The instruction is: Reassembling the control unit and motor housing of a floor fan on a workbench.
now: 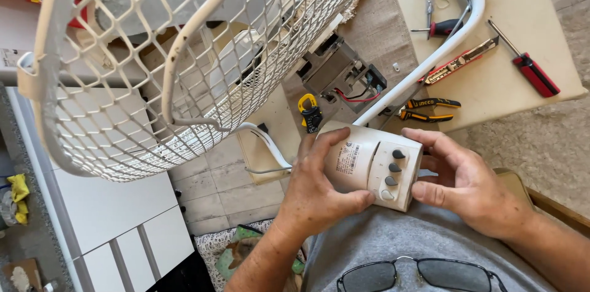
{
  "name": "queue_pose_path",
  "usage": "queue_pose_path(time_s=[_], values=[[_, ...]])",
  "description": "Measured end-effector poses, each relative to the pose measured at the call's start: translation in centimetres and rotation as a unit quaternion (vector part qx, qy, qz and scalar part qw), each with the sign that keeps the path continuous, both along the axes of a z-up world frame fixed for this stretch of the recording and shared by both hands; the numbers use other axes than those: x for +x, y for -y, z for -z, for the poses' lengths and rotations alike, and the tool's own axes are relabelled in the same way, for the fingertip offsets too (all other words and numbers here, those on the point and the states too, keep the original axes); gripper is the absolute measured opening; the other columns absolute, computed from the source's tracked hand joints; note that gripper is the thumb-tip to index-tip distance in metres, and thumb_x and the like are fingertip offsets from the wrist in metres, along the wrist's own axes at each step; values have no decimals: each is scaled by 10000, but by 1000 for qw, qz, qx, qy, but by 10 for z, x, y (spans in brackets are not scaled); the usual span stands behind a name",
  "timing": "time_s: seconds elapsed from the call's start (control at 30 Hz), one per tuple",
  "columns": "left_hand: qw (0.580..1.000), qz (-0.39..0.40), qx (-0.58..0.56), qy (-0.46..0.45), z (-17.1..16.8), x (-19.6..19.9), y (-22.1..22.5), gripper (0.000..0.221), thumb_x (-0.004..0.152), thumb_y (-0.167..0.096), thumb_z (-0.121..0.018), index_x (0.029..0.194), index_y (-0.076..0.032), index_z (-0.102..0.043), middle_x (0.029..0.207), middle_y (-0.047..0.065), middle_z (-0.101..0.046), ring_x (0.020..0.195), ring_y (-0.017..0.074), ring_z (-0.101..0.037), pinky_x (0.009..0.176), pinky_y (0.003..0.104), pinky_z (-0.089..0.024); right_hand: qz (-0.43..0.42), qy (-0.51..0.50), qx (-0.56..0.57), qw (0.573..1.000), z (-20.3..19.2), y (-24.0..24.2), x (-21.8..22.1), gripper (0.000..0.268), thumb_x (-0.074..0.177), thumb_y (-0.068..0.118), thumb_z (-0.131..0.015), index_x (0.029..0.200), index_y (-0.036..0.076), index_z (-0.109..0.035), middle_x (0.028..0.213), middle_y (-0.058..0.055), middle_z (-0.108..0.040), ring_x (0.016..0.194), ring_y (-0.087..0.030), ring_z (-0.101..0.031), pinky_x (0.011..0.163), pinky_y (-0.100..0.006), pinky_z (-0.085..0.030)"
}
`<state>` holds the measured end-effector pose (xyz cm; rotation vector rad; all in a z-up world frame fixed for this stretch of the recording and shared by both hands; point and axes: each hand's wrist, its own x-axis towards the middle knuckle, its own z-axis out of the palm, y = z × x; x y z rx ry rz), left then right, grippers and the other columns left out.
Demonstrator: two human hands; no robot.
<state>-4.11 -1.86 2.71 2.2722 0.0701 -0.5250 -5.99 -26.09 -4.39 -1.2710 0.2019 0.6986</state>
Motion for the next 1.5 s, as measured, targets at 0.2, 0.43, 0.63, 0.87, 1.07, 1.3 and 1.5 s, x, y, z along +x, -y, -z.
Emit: queue_pose_path(time_s=[0.2,0.43,0.63,0.87,1.07,1.3,1.5], values=[[997,12,-64,30,17,1,-11,916,506,-426,-851,1342,-148,-601,1334,117,-615,1257,263,-606,1066,371,-468,3,-98,-92,991,-28,-8,3,1062,527,170,-863,1528,189,-508,1281,-94,-742,934,-260,-805,802,-399,-670],[997,17,-71,15,12,3,-14,902,518,-443,-830,1345,-163,-599,1321,94,-608,1246,241,-613,1047,353,-478,3,-99,-103,990,-23,-11,1,1008,552,138,-870,1495,179,-517,1248,-75,-730,925,-254,-809,799,-392,-682],[996,29,-78,35,14,0,-17,890,539,-480,-834,1338,-172,-593,1290,97,-607,1238,243,-609,1055,349,-459,3,-34,-71,997,-10,-6,-4,844,660,186,-816,1457,114,-547,1225,-83,-741,1034,-196,-761,885,-349,-646],[994,52,-70,61,6,-1,-14,876,560,-455,-836,1354,-186,-581,1263,105,-583,1234,273,-614,1051,386,-471,18,-37,-59,997,-5,-6,-6,865,586,234,-831,1387,75,-546,1221,-94,-721,1103,-186,-734,902,-358,-629],[996,61,-61,27,3,-1,-11,894,544,-434,-835,1367,-205,-573,1273,89,-544,1243,271,-604,1065,403,-460,29,-28,-43,998,6,-5,-7,857,529,233,-865,1306,41,-561,1089,-93,-679,897,-189,-672,732,-340,-577],[998,54,-25,22,2,-2,-6,907,514,-445,-827,1355,-210,-583,1307,83,-558,1269,274,-605,1072,411,-453,7,-6,-48,999,15,-3,-3,834,536,296,-816,1288,27,-573,1086,-74,-630,913,-172,-623,757,-316,-533],[999,44,24,4,-5,-3,0,932,495,-468,-806,1370,-230,-591,1244,71,-557,1193,270,-613,1019,459,-459,21,-21,-16,999,16,-7,-6,813,567,267,-776,1308,20,-550,1130,-82,-623,994,-173,-627,821,-322,-535]])
